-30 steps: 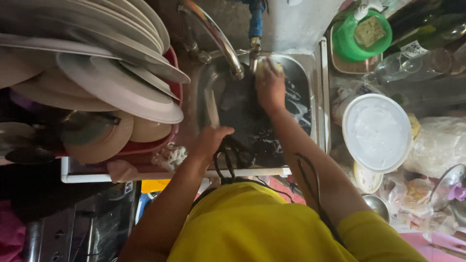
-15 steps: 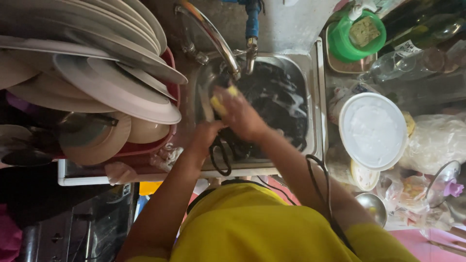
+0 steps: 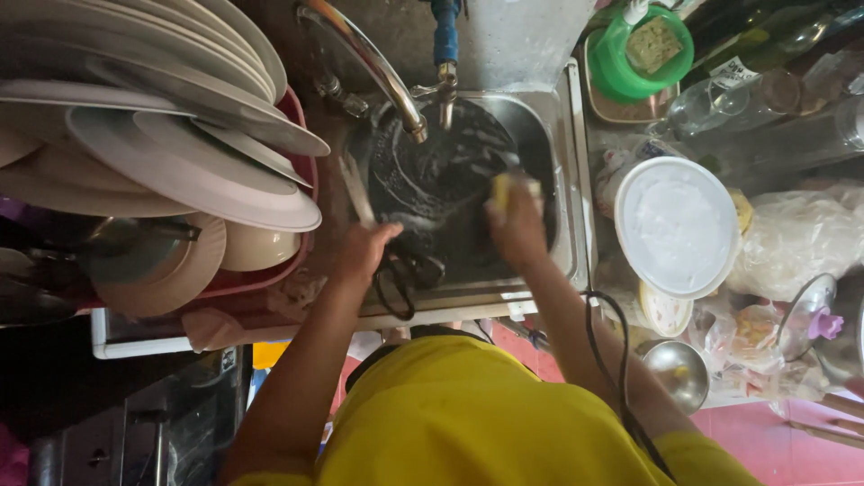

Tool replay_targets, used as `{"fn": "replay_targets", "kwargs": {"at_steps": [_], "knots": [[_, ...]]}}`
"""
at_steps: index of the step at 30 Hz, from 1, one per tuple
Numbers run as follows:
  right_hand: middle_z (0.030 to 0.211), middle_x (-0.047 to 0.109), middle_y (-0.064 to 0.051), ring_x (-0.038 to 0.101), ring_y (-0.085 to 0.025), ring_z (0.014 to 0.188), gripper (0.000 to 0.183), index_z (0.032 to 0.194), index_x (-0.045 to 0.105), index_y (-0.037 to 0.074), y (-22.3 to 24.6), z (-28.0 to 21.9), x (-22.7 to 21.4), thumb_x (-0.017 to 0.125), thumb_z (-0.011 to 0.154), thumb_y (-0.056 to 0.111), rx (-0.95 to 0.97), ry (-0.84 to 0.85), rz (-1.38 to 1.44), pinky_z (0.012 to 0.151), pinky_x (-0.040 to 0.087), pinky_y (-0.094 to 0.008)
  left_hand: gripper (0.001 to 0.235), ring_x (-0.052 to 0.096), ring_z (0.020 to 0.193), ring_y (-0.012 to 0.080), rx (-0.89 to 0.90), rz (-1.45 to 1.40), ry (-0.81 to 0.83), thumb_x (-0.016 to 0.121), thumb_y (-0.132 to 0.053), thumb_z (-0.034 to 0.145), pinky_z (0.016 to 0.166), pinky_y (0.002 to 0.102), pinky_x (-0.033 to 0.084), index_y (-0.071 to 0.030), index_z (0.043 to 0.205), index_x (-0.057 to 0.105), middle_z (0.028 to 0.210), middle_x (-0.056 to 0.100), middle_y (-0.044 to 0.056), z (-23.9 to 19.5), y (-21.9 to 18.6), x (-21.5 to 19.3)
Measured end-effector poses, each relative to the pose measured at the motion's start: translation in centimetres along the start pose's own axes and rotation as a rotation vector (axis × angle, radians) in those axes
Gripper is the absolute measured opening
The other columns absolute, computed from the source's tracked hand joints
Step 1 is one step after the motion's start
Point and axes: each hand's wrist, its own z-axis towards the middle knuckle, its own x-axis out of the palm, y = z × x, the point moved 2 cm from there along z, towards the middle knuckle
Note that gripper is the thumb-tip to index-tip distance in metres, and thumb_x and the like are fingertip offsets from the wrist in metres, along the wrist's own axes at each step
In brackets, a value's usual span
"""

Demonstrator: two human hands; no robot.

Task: Washing various dishes in a kitchen sink and then preparing food ingredients on a counter

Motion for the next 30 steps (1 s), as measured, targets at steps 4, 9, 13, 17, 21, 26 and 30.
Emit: {"fn": "replay_targets", "kwargs": {"at_steps": [4,9,13,17,21,26,30], "knots": [[0.159,0.035,-0.021,0.039,-0.046,0.145,0.068,0.154,0.038,0.005,-1.4,3.4,2.1,0.06,0.103,0.043,0.119,-0.036,-0.034,0.117,0.034,-0.062,0.046,0.069,0.101,0.04,0.081,0.262,0.118,0.083,-0.04,0.077,0.089,0.052,0.052,0.0,0.1,0.081,0.099,0.075,0.026,-2.7,-2.5,0.0],[0.153,0.051,-0.017,0.044,-0.048,0.142,0.063,0.149,0.052,0.008,2.1,7.2,3.4,0.067,0.098,0.043,-0.439,-0.165,0.104,0.113,0.038,-0.059,0.052,0.069,0.097,0.0409,0.061,0.235,0.127,0.083,-0.04,0.077,0.083,0.05,0.051,0.006,0.101,0.079,0.096,0.073,0.029,-6.0,-5.1,-0.3],[0.123,0.064,-0.025,0.062,-0.048,0.113,0.041,0.129,0.062,0.004,0.4,9.1,5.4,0.068,0.092,0.021,-0.308,-0.315,0.066,0.1,0.044,-0.059,0.065,0.07,0.102,0.0424,-0.026,0.277,0.046,0.09,-0.051,0.064,0.087,0.058,0.054,-0.001,0.103,0.079,0.104,0.073,0.025,-8.7,-7.2,-0.7],[0.147,0.056,-0.022,0.054,-0.042,0.133,0.039,0.136,0.062,0.004,6.9,7.8,4.8,0.052,0.104,0.023,-0.611,-0.246,0.015,0.11,0.037,-0.058,0.073,0.063,0.115,0.0459,0.027,0.264,0.091,0.088,-0.046,0.066,0.094,0.062,0.048,0.007,0.115,0.074,0.114,0.07,0.03,-7.3,-6.9,0.1],[0.14,0.056,-0.025,0.057,-0.045,0.119,0.03,0.123,0.065,0.005,2.2,12.1,7.0,0.054,0.097,0.013,-0.668,-0.41,-0.426,0.093,0.043,-0.057,0.075,0.062,0.114,0.0549,-0.056,0.285,0.16,0.091,-0.048,0.064,0.093,0.067,0.046,0.006,0.113,0.075,0.117,0.067,0.037,-7.4,-7.3,-0.1],[0.141,0.053,-0.036,0.045,-0.058,0.133,0.043,0.14,0.056,-0.006,9.1,5.8,4.0,0.054,0.102,0.016,-0.627,0.024,0.321,0.111,0.037,-0.064,0.071,0.064,0.116,0.044,-0.138,0.293,0.196,0.089,-0.048,0.069,0.098,0.06,0.047,0.002,0.116,0.074,0.124,0.069,0.026,-3.9,-3.7,1.6],[0.158,0.047,-0.018,0.046,-0.046,0.143,0.046,0.154,0.049,0.009,13.4,0.6,1.4,0.046,0.112,0.026,-0.449,0.219,0.711,0.116,0.038,-0.057,0.069,0.067,0.11,0.0387,-0.023,0.267,0.222,0.088,-0.054,0.071,0.096,0.059,0.052,-0.005,0.119,0.075,0.121,0.071,0.022,-6.8,-8.1,2.8]]}}
